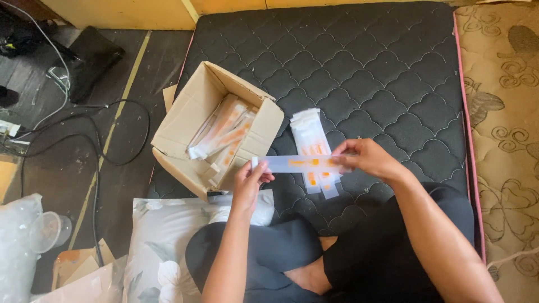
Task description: The person sits on a mattress and repeatedly takes sheets of orange stickers from a cardboard box. They peel the stickers off the backing paper and place them into a growing stack on the mattress.
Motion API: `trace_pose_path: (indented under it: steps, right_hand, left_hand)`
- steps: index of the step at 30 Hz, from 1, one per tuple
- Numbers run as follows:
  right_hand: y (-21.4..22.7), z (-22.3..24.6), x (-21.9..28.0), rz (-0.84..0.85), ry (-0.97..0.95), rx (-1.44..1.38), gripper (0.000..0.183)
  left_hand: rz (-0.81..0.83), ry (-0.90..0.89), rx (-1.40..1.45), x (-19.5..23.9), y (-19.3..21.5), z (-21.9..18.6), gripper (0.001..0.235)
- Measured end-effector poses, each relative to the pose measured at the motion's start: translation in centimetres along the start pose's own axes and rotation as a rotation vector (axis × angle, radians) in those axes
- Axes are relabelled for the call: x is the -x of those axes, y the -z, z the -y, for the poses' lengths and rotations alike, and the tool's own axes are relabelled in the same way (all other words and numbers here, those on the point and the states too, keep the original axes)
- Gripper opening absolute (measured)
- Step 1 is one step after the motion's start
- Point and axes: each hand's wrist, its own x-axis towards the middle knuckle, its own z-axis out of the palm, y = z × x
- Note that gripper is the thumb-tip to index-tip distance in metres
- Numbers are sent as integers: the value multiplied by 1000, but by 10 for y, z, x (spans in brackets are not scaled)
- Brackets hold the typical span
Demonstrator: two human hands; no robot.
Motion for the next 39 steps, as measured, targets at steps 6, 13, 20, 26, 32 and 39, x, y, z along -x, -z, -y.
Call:
trace_pose_path:
  steps: [6, 13, 20, 26, 32, 39]
  right_hand:
    - [-5, -6, -7, -88, -29, -167, 24]
    - [-4, -33, -25, -135, 11, -228, 23]
    - [-6, -41, -29, -176, 29, -343, 21]
    - [-5, -40, -25, -163, 2, -355, 18]
    - [-1, -40, -25, -174, -7, -342, 19]
    - [-2, -42, -22, -166, -16, -346, 17]
  left_hand:
    - [-93, -7, 74, -20, 4, 28, 11]
    - [-123, -30, 69, -18, 4, 27, 12]
    - [-153, -46, 40, -11, -2, 13, 10]
    - [-168, -58, -6, -14, 3, 19, 10]
    - [-169, -101, -66, -8, -1, 10, 14]
    - [-181, -93, -120, -6, -6, 3, 19]
